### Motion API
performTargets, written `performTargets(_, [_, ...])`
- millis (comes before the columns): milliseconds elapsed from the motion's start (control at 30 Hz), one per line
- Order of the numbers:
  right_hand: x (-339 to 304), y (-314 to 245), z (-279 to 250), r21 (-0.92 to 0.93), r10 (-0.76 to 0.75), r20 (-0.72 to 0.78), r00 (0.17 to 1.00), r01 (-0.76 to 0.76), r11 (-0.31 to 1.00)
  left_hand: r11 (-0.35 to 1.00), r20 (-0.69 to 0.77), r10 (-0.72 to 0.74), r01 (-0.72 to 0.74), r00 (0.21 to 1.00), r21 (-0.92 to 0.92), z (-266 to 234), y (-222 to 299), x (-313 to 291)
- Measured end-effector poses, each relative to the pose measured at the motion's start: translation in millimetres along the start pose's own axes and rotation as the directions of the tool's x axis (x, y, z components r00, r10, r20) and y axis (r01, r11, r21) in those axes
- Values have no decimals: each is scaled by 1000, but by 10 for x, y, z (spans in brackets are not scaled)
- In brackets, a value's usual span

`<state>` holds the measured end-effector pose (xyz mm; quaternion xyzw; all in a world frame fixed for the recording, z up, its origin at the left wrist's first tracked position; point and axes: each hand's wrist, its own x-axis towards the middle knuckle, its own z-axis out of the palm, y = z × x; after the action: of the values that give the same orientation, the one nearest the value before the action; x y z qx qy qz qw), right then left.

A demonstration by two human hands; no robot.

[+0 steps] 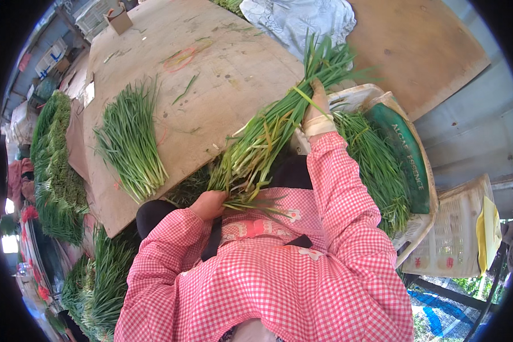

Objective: The person gathers chives into bundles by hand, secures them with red ties, and places the finished bundles into a plastic crate.

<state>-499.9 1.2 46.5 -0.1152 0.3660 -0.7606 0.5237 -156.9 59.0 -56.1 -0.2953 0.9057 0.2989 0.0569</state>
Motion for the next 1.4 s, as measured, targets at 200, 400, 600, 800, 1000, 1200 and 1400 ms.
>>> performTargets(200, [112,-582,102,204,-228,110,967,203,958,988,377,-150,149,914,34,570,-616,44])
performTargets(400, [48,-574,48,135,-272,-41,961,275,952,998,-416,-2,-26,909,-62,-552,387,170])
performTargets(600, [-223,-49,204,295,-99,-77,992,118,948,997,-736,51,-75,675,1,-977,1084,552])
performTargets(800, [-327,31,129,340,-52,186,981,-15,940,973,-302,104,-160,948,-164,-532,1015,428])
performTargets(1000, [-430,-106,571,115,-94,158,983,76,990,976,13,-25,27,1000,-218,-1668,884,-80])
performTargets(1200, [-356,-308,1480,-87,-166,379,910,213,973,890,-746,187,-431,640,-146,-2621,1024,170])
performTargets(1400, [-214,-259,1944,-31,-217,602,768,294,955,903,-785,274,-429,556,12,-2808,835,698])
